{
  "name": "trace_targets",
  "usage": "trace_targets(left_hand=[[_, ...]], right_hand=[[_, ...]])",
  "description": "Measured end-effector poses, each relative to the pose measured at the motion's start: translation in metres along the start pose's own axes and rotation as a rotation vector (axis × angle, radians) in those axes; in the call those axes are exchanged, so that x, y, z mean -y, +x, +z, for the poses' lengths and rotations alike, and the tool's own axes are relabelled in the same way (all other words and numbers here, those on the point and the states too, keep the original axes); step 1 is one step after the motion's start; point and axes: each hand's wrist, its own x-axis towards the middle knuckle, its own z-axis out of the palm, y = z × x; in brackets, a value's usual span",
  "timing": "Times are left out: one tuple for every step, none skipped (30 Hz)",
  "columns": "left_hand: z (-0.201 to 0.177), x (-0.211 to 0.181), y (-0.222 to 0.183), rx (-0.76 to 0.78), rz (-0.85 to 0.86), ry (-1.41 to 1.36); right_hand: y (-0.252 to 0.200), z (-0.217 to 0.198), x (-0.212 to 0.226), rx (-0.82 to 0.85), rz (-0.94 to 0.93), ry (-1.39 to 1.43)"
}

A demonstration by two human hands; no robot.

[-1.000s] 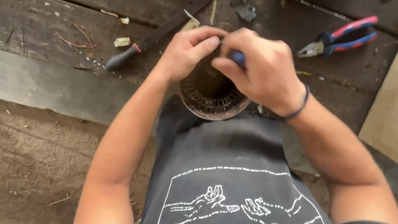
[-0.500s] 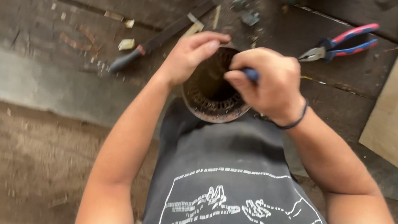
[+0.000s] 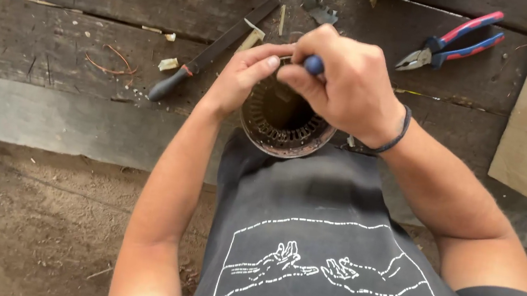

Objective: Repairing an electric motor stator by using a screwdriver to clean or adjust the internal slots.

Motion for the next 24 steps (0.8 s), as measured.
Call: trace_targets(left_hand=[[0.000, 0.004, 0.000, -0.020, -0.018, -0.006], [0.002, 0.009, -0.002, -0.044, -0.041, -0.015], [0.001, 0.004, -0.004, -0.048, -0.042, -0.015], [0.001, -0.001, -0.002, -0.030, 0.011, -0.009], [0.001, -0.005, 0.000, -0.012, 0.065, -0.003], [-0.001, -0.003, 0.003, -0.025, 0.063, -0.002], [-0.003, -0.001, 0.005, -0.023, 0.066, 0.013], [-0.001, 0.002, 0.003, -0.012, 0.059, 0.023], [0.001, 0.002, -0.003, -0.016, 0.046, 0.018], [0.000, 0.000, -0.001, -0.013, 0.032, 0.004], [0.000, -0.003, 0.002, -0.009, 0.018, -0.009], [-0.001, 0.002, 0.007, -0.008, 0.032, -0.008], [-0.002, 0.008, 0.011, -0.001, 0.065, 0.001], [0.001, 0.017, 0.000, -0.016, 0.073, 0.006], [0.002, 0.016, -0.003, -0.036, 0.061, 0.002], [0.001, 0.013, -0.001, -0.036, 0.043, -0.016], [0.000, 0.010, 0.002, -0.037, 0.025, -0.034], [0.000, 0.006, 0.003, -0.030, 0.033, -0.032], [0.000, 0.002, 0.004, -0.036, 0.009, -0.034], [0.001, -0.001, 0.000, -0.051, -0.022, -0.038], [0.001, 0.000, -0.001, -0.052, -0.020, -0.037], [0.001, 0.001, 0.000, -0.050, -0.009, -0.024], [0.001, 0.002, 0.001, -0.049, 0.003, -0.010], [0.001, 0.004, 0.002, -0.055, 0.005, -0.012]], right_hand=[[0.001, 0.005, -0.002, 0.060, 0.018, -0.011], [0.000, 0.010, -0.003, 0.125, 0.037, -0.017], [-0.001, 0.010, -0.005, 0.127, 0.034, -0.015], [-0.003, 0.010, -0.008, 0.089, 0.054, 0.024], [-0.005, 0.009, -0.012, 0.050, 0.073, 0.064], [-0.005, 0.003, -0.009, 0.057, 0.064, 0.070], [-0.006, -0.002, -0.007, -0.017, 0.037, 0.109], [-0.012, -0.007, -0.001, -0.089, 0.024, 0.150], [-0.019, 0.011, -0.010, -0.081, 0.030, 0.160], [-0.022, 0.027, -0.022, 0.021, 0.042, 0.122], [-0.024, 0.042, -0.034, 0.123, 0.053, 0.083], [-0.021, 0.027, -0.028, 0.118, 0.047, 0.071], [-0.017, 0.014, -0.021, 0.004, 0.085, 0.080], [-0.020, 0.005, -0.009, -0.089, 0.124, 0.115], [-0.017, 0.002, -0.006, -0.073, 0.118, 0.131], [-0.013, -0.002, -0.004, -0.077, 0.124, 0.188], [-0.008, -0.008, -0.002, -0.081, 0.130, 0.245], [-0.005, -0.009, -0.004, -0.088, 0.128, 0.236], [-0.003, -0.011, -0.005, -0.031, 0.087, 0.162], [-0.001, -0.011, -0.005, 0.033, 0.044, 0.097], [0.000, -0.012, -0.005, 0.033, 0.041, 0.096], [0.000, -0.013, -0.006, 0.010, 0.040, 0.121], [0.001, -0.013, -0.007, -0.013, 0.039, 0.146], [-0.003, -0.012, -0.005, -0.008, 0.034, 0.147]])
